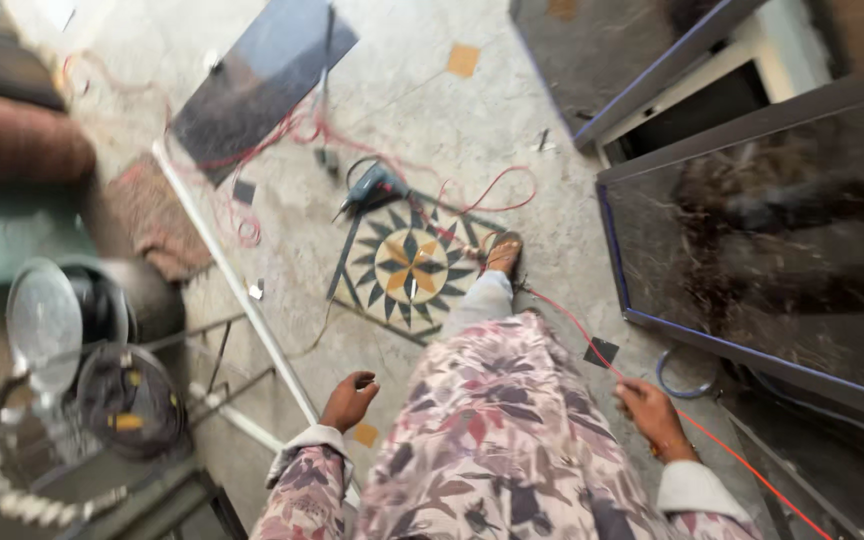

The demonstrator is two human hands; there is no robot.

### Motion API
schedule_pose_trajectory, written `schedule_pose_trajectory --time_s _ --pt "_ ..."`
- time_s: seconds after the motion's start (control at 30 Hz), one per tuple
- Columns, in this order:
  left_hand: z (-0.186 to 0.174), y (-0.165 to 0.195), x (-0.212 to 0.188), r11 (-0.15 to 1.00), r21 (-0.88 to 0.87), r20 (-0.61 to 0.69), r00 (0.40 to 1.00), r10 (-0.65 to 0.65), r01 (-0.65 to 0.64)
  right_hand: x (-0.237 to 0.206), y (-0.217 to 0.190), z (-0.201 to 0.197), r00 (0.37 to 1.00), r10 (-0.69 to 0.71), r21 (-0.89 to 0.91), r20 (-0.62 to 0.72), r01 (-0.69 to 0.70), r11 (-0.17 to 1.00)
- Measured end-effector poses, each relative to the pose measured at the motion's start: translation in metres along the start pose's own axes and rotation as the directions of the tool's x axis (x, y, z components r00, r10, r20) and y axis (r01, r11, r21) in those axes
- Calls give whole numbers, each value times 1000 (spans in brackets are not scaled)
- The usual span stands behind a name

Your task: The person carries a glass panel with an aluminum frame across the workshop floor and sets it down. They fit small hardware pieces onto the frame, then use a power drill to drive fasteners into the frame, and continue positioning and aligning the framed panels against the workbench.

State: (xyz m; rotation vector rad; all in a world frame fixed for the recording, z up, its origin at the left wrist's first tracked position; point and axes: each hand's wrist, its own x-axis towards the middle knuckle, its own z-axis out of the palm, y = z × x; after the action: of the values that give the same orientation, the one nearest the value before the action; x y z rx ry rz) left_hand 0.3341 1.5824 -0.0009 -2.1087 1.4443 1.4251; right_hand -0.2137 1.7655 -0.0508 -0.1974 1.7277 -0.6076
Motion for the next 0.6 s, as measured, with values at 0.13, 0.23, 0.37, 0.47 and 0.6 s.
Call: schedule_pose_trajectory --time_s 0.13,0.23,0.37,0.47,0.6 --pt "-10 -63 -40 995 100 35 999 -32 28 26 0 30 1000 -14 96 -2 15 995" --pt "-65 -69 -24 974 220 60 996 -71 56 36 10 78 996 87 176 -6 -85 981" --pt "-125 -62 -2 976 72 -188 964 -189 205 60 17 138 986 159 125 41 -163 979" --pt "-157 -52 71 955 275 -233 972 -45 111 114 2 203 1000 2 -35 7 -2 999" --pt "-200 -58 240 882 440 -295 900 321 -170 266 -61 338 986 -165 -58 -10 164 985"
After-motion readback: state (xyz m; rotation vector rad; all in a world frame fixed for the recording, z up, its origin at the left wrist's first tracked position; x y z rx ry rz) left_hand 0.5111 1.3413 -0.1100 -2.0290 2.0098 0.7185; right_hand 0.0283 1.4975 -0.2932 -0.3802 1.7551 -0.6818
